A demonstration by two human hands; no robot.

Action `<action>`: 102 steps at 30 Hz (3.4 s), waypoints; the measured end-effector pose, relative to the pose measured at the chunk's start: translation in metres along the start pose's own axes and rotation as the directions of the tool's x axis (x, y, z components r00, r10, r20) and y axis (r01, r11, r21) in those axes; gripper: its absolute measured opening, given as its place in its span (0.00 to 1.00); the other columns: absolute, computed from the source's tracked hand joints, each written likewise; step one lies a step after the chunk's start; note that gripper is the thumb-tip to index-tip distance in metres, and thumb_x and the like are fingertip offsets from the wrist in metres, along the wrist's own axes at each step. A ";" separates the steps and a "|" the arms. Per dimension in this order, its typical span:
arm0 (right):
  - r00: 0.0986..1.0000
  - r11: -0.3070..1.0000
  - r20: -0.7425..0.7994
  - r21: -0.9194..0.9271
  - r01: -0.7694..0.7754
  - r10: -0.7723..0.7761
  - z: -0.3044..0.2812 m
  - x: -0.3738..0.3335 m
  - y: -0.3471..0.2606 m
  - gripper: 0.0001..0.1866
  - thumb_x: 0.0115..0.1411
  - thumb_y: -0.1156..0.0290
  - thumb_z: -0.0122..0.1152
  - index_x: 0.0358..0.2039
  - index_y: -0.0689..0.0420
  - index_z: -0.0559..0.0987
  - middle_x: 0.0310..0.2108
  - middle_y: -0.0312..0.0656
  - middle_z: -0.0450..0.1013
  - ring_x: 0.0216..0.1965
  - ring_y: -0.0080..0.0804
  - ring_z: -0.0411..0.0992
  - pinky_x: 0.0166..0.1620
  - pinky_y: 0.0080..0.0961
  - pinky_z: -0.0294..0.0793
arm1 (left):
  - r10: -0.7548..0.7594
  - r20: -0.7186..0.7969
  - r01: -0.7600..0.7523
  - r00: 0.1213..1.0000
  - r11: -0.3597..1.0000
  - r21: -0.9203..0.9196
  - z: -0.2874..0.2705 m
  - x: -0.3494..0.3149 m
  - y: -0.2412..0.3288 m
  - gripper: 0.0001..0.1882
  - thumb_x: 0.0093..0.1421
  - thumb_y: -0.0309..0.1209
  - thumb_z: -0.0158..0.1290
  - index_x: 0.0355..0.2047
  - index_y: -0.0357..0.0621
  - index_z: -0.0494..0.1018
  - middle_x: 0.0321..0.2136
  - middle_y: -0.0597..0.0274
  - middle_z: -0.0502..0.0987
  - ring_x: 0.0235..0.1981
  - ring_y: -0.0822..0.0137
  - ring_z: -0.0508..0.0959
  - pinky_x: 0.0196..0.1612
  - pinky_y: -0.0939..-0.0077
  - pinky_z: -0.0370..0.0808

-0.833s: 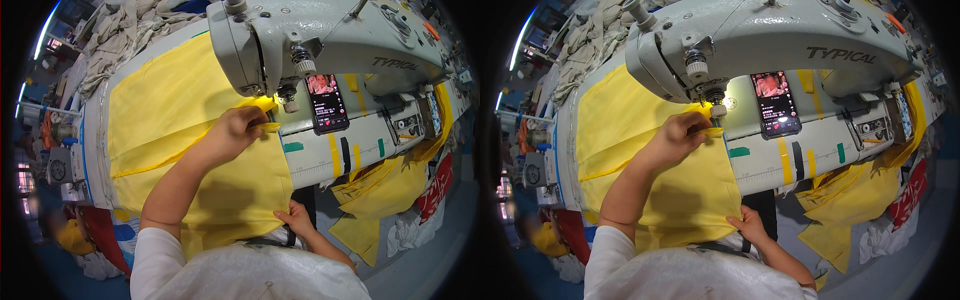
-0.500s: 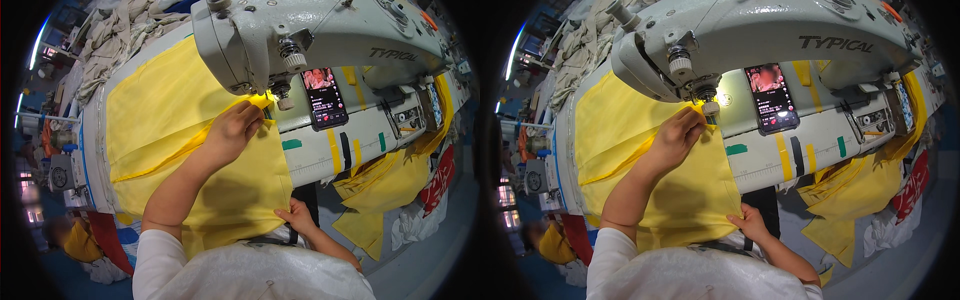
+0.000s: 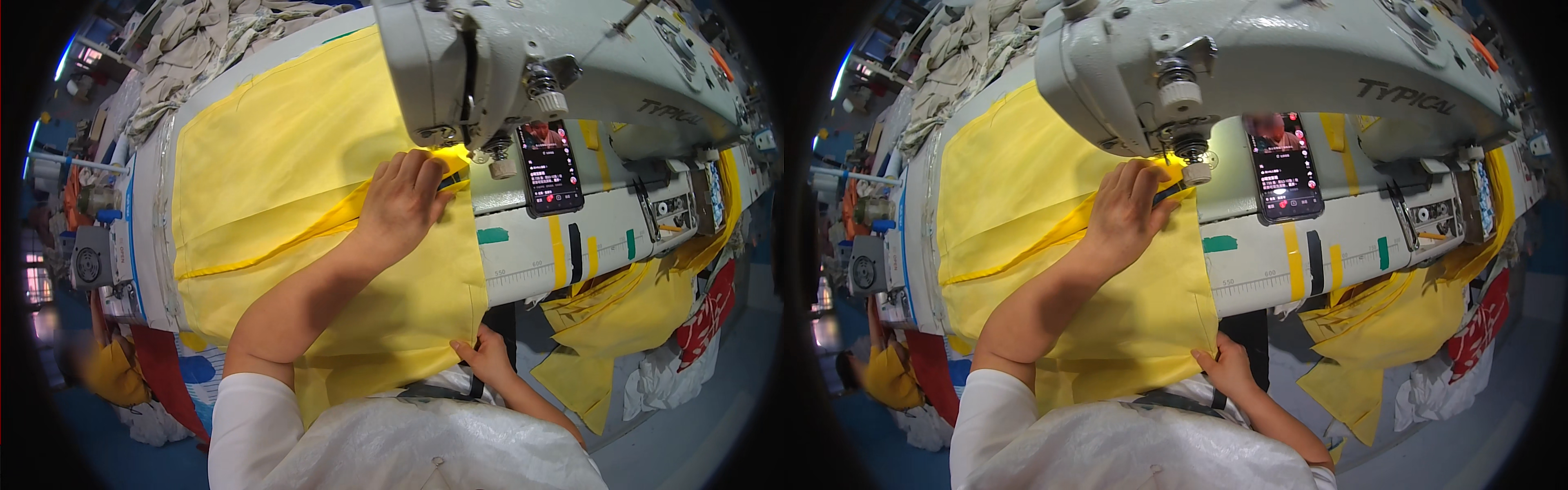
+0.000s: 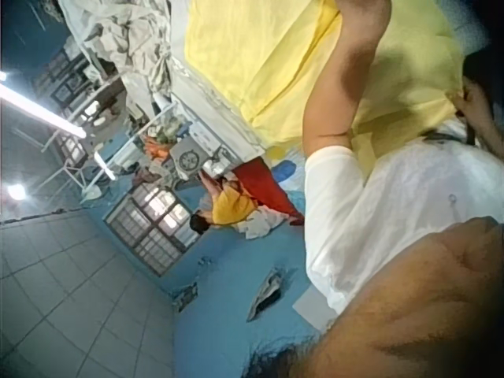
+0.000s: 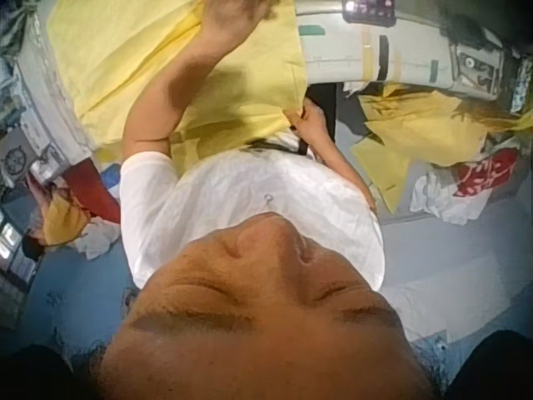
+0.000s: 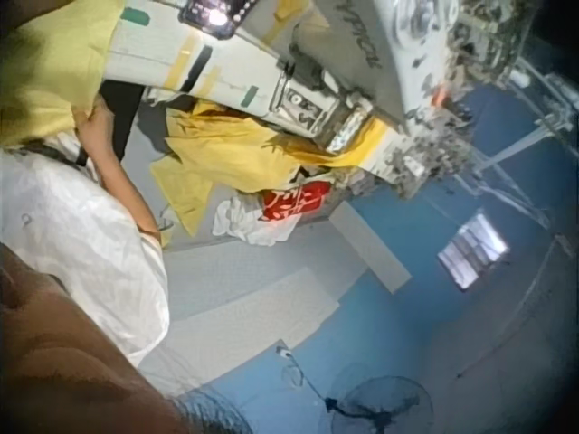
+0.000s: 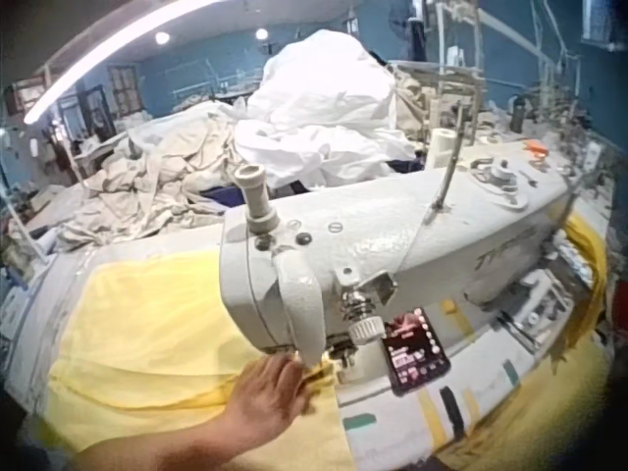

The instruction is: The person is using an industrial sewing machine to stitch a yellow fabric component, possibly for a bag or pillowcase.

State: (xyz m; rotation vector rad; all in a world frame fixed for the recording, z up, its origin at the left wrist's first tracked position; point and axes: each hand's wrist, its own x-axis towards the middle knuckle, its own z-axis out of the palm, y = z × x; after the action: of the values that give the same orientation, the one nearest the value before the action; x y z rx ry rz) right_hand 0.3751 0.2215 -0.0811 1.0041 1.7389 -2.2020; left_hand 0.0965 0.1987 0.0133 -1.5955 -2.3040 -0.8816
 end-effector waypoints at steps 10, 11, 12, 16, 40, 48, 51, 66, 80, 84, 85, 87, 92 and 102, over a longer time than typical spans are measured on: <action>0.419 0.149 0.173 -0.761 0.632 -0.891 0.026 0.010 -0.164 0.21 0.45 0.80 0.61 0.41 0.65 0.68 0.41 0.52 0.67 0.41 0.50 0.67 0.46 0.42 0.65 | -0.056 0.032 0.058 0.998 0.996 -0.067 -0.003 -0.006 -0.007 0.20 0.45 0.28 0.59 0.38 0.39 0.65 0.32 0.55 0.68 0.35 0.54 0.70 0.37 0.64 0.66; 0.435 0.164 0.152 -0.778 0.606 -0.887 0.030 0.026 -0.173 0.21 0.46 0.82 0.59 0.42 0.65 0.68 0.42 0.52 0.67 0.43 0.50 0.67 0.49 0.43 0.65 | -0.076 0.029 0.079 0.997 0.990 -0.115 -0.002 -0.005 -0.006 0.20 0.45 0.27 0.59 0.38 0.39 0.65 0.33 0.55 0.68 0.35 0.54 0.70 0.37 0.64 0.66; 0.450 0.180 0.131 -0.793 0.582 -0.883 0.033 0.042 -0.177 0.20 0.47 0.83 0.56 0.43 0.65 0.67 0.44 0.52 0.67 0.45 0.50 0.67 0.51 0.44 0.64 | -0.079 0.020 0.081 0.997 0.990 -0.116 -0.001 -0.005 -0.007 0.20 0.45 0.27 0.59 0.38 0.39 0.65 0.33 0.55 0.68 0.35 0.54 0.70 0.37 0.64 0.66; 0.515 0.213 0.076 -0.852 0.479 -0.854 0.027 0.075 -0.172 0.20 0.47 0.84 0.53 0.43 0.63 0.67 0.46 0.51 0.67 0.48 0.47 0.66 0.53 0.45 0.61 | -0.092 -0.016 0.087 0.996 0.976 -0.200 0.001 -0.004 -0.010 0.18 0.47 0.24 0.56 0.38 0.38 0.64 0.33 0.53 0.68 0.36 0.52 0.70 0.38 0.64 0.66; 0.598 -0.030 0.182 -0.966 0.255 -0.781 0.036 0.086 -0.199 0.14 0.46 0.70 0.63 0.35 0.56 0.74 0.38 0.39 0.69 0.45 0.40 0.65 0.57 0.47 0.53 | -0.750 -0.499 0.873 0.434 0.212 0.440 -0.242 -0.255 -0.215 0.17 0.55 0.39 0.54 0.36 0.37 0.71 0.37 0.49 0.75 0.37 0.52 0.74 0.42 0.64 0.70; 0.631 0.107 0.232 -0.886 0.451 -0.740 0.037 0.095 -0.217 0.13 0.45 0.71 0.64 0.30 0.58 0.72 0.31 0.42 0.68 0.40 0.42 0.64 0.51 0.40 0.56 | -0.975 -0.068 0.957 0.213 0.222 -0.187 -0.263 -0.241 -0.213 0.18 0.55 0.41 0.55 0.26 0.34 0.72 0.21 0.61 0.73 0.23 0.73 0.70 0.26 0.77 0.67; 0.780 0.227 0.176 -0.898 0.378 -0.601 0.033 0.099 -0.221 0.11 0.45 0.70 0.64 0.27 0.60 0.72 0.30 0.42 0.68 0.39 0.42 0.64 0.48 0.37 0.57 | -0.969 -0.076 0.969 0.234 0.226 0.096 -0.265 -0.240 -0.217 0.17 0.58 0.39 0.52 0.24 0.35 0.72 0.19 0.63 0.72 0.23 0.74 0.70 0.26 0.76 0.66; 0.761 0.314 0.133 -0.856 0.411 -0.635 0.032 0.100 -0.220 0.11 0.46 0.68 0.64 0.22 0.60 0.71 0.24 0.43 0.69 0.29 0.40 0.68 0.39 0.32 0.64 | -0.731 -0.356 0.764 0.582 0.342 0.547 -0.247 -0.224 -0.200 0.17 0.62 0.41 0.43 0.45 0.45 0.69 0.50 0.51 0.69 0.52 0.52 0.67 0.50 0.57 0.65; 0.863 0.688 0.039 -0.586 0.428 -0.503 0.014 0.106 -0.215 0.09 0.47 0.71 0.61 0.22 0.62 0.71 0.22 0.40 0.70 0.25 0.27 0.67 0.34 0.23 0.65 | -0.752 -0.105 0.688 0.651 0.526 0.500 -0.213 -0.239 -0.217 0.26 0.66 0.41 0.33 0.63 0.55 0.50 0.64 0.65 0.50 0.66 0.65 0.46 0.63 0.54 0.40; 0.861 0.766 -0.007 -0.459 0.450 -0.509 0.011 0.107 -0.208 0.06 0.49 0.75 0.58 0.24 0.64 0.72 0.22 0.38 0.70 0.25 0.20 0.66 0.30 0.19 0.65 | -0.738 -0.113 0.679 0.665 0.535 0.503 -0.214 -0.243 -0.220 0.25 0.66 0.41 0.33 0.63 0.56 0.51 0.64 0.65 0.51 0.65 0.65 0.47 0.63 0.54 0.40; 0.860 0.780 -0.050 -0.450 0.435 -0.508 0.011 0.106 -0.208 0.05 0.49 0.76 0.57 0.25 0.64 0.72 0.21 0.37 0.70 0.24 0.20 0.65 0.29 0.18 0.65 | -0.738 -0.107 0.679 0.666 0.540 0.498 -0.213 -0.243 -0.221 0.25 0.66 0.41 0.33 0.63 0.56 0.51 0.64 0.65 0.51 0.65 0.65 0.47 0.63 0.54 0.40; 0.858 0.794 -0.099 -0.445 0.414 -0.504 0.010 0.106 -0.206 0.05 0.49 0.76 0.56 0.26 0.65 0.73 0.20 0.36 0.69 0.23 0.19 0.64 0.28 0.18 0.64 | -0.728 -0.111 0.676 0.676 0.553 0.487 -0.213 -0.242 -0.220 0.25 0.66 0.41 0.34 0.63 0.56 0.52 0.64 0.65 0.51 0.65 0.64 0.48 0.63 0.54 0.40; 0.827 0.757 -0.187 -0.544 0.363 -0.531 0.010 0.112 -0.199 0.05 0.48 0.77 0.55 0.26 0.64 0.74 0.15 0.37 0.67 0.17 0.19 0.61 0.23 0.19 0.61 | -0.738 -0.114 0.688 0.665 0.546 0.479 -0.215 -0.241 -0.218 0.25 0.66 0.41 0.34 0.63 0.57 0.52 0.64 0.64 0.52 0.65 0.64 0.48 0.63 0.53 0.40; 0.759 0.725 -0.243 -0.563 0.396 -0.603 0.011 0.113 -0.195 0.03 0.46 0.78 0.57 0.23 0.62 0.72 0.11 0.36 0.64 0.14 0.19 0.59 0.20 0.18 0.59 | -0.738 -0.117 0.692 0.665 0.550 0.469 -0.213 -0.241 -0.220 0.25 0.66 0.41 0.34 0.63 0.57 0.51 0.64 0.63 0.51 0.65 0.62 0.49 0.63 0.53 0.40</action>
State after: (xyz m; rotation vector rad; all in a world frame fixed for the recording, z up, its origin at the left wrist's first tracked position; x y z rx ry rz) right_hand 0.1850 0.3026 0.0097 0.9820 2.8900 -1.6761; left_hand -0.0416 -0.1648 -0.0100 -0.4434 -2.9697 -0.2635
